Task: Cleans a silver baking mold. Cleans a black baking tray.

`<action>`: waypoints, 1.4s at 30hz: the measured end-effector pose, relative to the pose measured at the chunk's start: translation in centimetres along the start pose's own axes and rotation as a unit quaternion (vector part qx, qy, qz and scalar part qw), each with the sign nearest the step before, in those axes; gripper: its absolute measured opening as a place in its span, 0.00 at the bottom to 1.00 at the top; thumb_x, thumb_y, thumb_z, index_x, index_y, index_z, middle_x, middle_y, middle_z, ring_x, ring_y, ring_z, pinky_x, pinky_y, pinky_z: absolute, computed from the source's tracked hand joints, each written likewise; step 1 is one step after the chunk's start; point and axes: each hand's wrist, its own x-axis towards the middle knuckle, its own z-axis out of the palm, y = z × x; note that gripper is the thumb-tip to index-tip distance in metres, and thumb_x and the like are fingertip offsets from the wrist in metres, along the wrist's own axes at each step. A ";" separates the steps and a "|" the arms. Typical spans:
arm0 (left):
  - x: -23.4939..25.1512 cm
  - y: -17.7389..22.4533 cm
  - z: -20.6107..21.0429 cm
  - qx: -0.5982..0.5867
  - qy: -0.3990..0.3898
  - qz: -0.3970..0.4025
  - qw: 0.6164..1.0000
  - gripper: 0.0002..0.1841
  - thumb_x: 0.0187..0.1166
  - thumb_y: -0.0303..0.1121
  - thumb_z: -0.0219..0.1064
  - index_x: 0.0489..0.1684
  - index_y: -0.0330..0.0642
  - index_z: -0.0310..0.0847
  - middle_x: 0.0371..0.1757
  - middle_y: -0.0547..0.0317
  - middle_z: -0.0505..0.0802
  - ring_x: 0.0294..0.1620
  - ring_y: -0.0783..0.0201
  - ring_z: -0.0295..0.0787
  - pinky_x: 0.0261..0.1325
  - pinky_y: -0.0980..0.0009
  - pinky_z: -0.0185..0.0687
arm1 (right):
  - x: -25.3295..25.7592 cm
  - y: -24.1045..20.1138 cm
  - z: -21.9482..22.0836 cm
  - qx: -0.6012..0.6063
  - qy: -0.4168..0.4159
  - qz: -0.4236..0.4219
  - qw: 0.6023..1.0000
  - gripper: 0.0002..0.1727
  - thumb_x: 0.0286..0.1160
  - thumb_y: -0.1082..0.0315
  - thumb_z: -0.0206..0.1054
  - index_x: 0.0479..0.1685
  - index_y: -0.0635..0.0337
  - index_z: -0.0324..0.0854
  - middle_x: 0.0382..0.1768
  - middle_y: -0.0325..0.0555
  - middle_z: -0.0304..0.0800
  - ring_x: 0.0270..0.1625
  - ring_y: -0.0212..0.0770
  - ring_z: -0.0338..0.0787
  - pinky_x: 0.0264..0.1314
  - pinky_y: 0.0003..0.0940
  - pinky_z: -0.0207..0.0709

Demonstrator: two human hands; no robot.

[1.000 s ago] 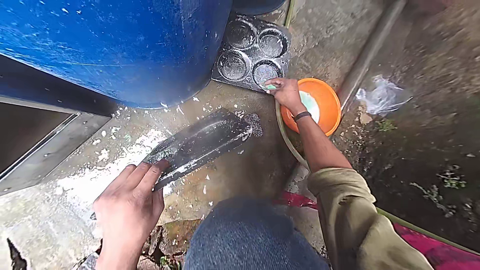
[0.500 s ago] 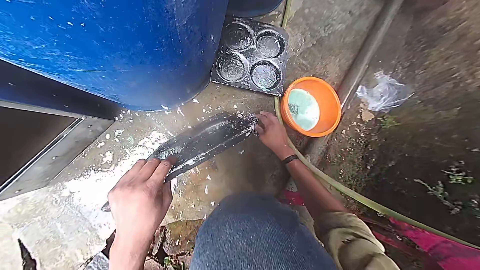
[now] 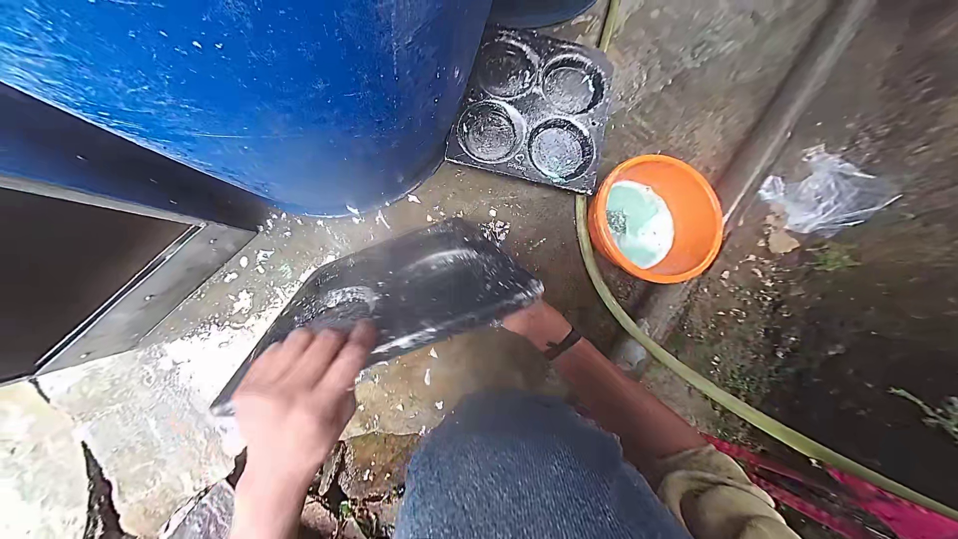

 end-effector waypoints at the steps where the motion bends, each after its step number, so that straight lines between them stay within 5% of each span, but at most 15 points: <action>1: 0.3 0.2 0.8 0.008 -0.016 0.027 0.999 0.15 0.80 0.29 0.56 0.51 0.50 0.91 0.35 0.52 0.93 0.34 0.48 0.88 0.31 0.54 0.76 | 0.0 0.0 -0.1 0.021 -0.007 0.003 1.000 0.35 0.87 0.31 0.40 0.59 0.48 0.82 0.42 0.43 0.94 0.41 0.38 0.94 0.36 0.36 0.90; 4: 0.5 0.6 3.1 0.005 -0.019 0.074 0.997 0.14 0.80 0.29 0.57 0.51 0.50 0.91 0.35 0.54 0.93 0.35 0.50 0.89 0.32 0.57 0.77 | 0.7 1.0 -2.6 0.055 -0.044 0.000 0.998 0.39 0.78 0.24 0.47 0.65 0.44 0.82 0.50 0.45 0.95 0.47 0.42 0.95 0.38 0.42 0.92; 6: 0.1 1.0 4.0 0.004 -0.011 0.086 0.996 0.14 0.80 0.28 0.58 0.51 0.49 0.91 0.35 0.55 0.93 0.34 0.51 0.88 0.32 0.58 0.76 | 0.8 1.0 -4.3 0.076 -0.093 0.008 0.993 0.36 0.76 0.27 0.56 0.67 0.45 0.82 0.54 0.47 0.94 0.53 0.43 0.95 0.47 0.44 0.92; 8: -1.4 2.0 4.5 -0.002 -0.019 0.086 0.996 0.14 0.81 0.28 0.58 0.53 0.49 0.91 0.36 0.55 0.94 0.35 0.52 0.88 0.32 0.59 0.77 | -0.1 0.7 -5.1 0.081 -0.106 0.017 0.991 0.28 0.81 0.38 0.59 0.64 0.48 0.84 0.53 0.47 0.95 0.54 0.40 0.95 0.56 0.42 0.91; 10: -3.2 2.7 5.8 -0.010 -0.035 0.086 0.996 0.13 0.82 0.28 0.59 0.54 0.47 0.91 0.38 0.54 0.94 0.35 0.52 0.89 0.32 0.60 0.79 | -1.2 0.0 -4.5 0.011 -0.060 0.013 0.998 0.20 0.89 0.53 0.51 0.57 0.53 0.84 0.46 0.46 0.97 0.49 0.37 0.96 0.52 0.37 0.92; 12: -5.6 3.3 7.7 -0.012 -0.057 0.091 0.994 0.13 0.83 0.29 0.58 0.56 0.47 0.90 0.39 0.54 0.93 0.35 0.53 0.88 0.31 0.61 0.79 | -2.0 -0.1 -3.6 -0.099 -0.002 0.052 0.994 0.12 0.84 0.66 0.56 0.55 0.58 0.82 0.41 0.45 0.96 0.43 0.37 0.96 0.48 0.35 0.92; 17: -10.0 3.4 11.6 -0.016 -0.100 0.039 0.994 0.13 0.81 0.30 0.60 0.55 0.53 0.88 0.42 0.55 0.91 0.41 0.52 0.89 0.40 0.57 0.82 | -1.6 4.2 -4.4 -0.189 0.099 0.085 0.973 0.20 0.72 0.75 0.71 0.64 0.63 0.76 0.44 0.50 0.94 0.43 0.40 0.96 0.46 0.37 0.93; 21: -9.7 3.1 11.2 -0.002 -0.102 -0.004 0.995 0.19 0.75 0.32 0.64 0.62 0.61 0.87 0.56 0.52 0.92 0.56 0.46 0.88 0.58 0.42 0.76 | -3.4 5.4 -6.1 -0.159 0.138 -0.033 0.977 0.18 0.71 0.74 0.69 0.61 0.65 0.77 0.42 0.47 0.95 0.42 0.37 0.96 0.48 0.35 0.92; 26: -9.0 3.4 10.6 -0.020 0.021 -0.023 0.999 0.17 0.83 0.40 0.59 0.68 0.65 0.77 0.67 0.54 0.84 0.71 0.49 0.77 0.76 0.47 0.60 | -6.2 0.9 -8.8 -0.194 0.183 -0.140 0.953 0.15 0.70 0.69 0.67 0.55 0.61 0.81 0.37 0.41 0.97 0.40 0.32 0.96 0.46 0.30 0.92; 30: -9.3 3.8 10.3 -0.063 0.021 -0.024 0.997 0.19 0.80 0.39 0.59 0.70 0.66 0.75 0.69 0.53 0.84 0.72 0.48 0.77 0.76 0.48 0.66 | -7.7 -1.8 -11.1 -0.200 0.230 -0.214 0.928 0.19 0.67 0.69 0.68 0.59 0.59 0.78 0.38 0.36 0.96 0.39 0.30 0.96 0.44 0.31 0.93; 33: -9.1 3.7 9.8 -0.068 -0.001 -0.040 0.997 0.19 0.78 0.40 0.63 0.68 0.65 0.79 0.70 0.53 0.85 0.73 0.47 0.78 0.74 0.48 0.72 | -6.3 -4.3 -12.6 -0.159 0.244 -0.259 0.921 0.17 0.75 0.65 0.66 0.62 0.55 0.78 0.41 0.33 0.94 0.42 0.29 0.95 0.47 0.31 0.92; 37: -8.3 3.0 8.5 -0.074 -0.041 -0.081 0.993 0.19 0.71 0.37 0.70 0.62 0.61 0.85 0.72 0.51 0.85 0.75 0.44 0.79 0.70 0.46 0.78 | 0.8 -9.6 -13.8 -0.097 0.220 -0.287 0.927 0.17 0.82 0.62 0.62 0.67 0.52 0.76 0.51 0.35 0.91 0.53 0.31 0.92 0.57 0.35 0.89; 42: -7.9 1.4 7.1 -0.078 -0.056 -0.134 0.986 0.19 0.72 0.36 0.70 0.63 0.60 0.86 0.74 0.52 0.84 0.77 0.45 0.76 0.72 0.48 0.77 | 9.7 -16.0 -19.5 -0.144 0.215 -0.292 0.921 0.26 0.76 0.57 0.69 0.74 0.49 0.74 0.62 0.36 0.87 0.63 0.31 0.87 0.66 0.37 0.84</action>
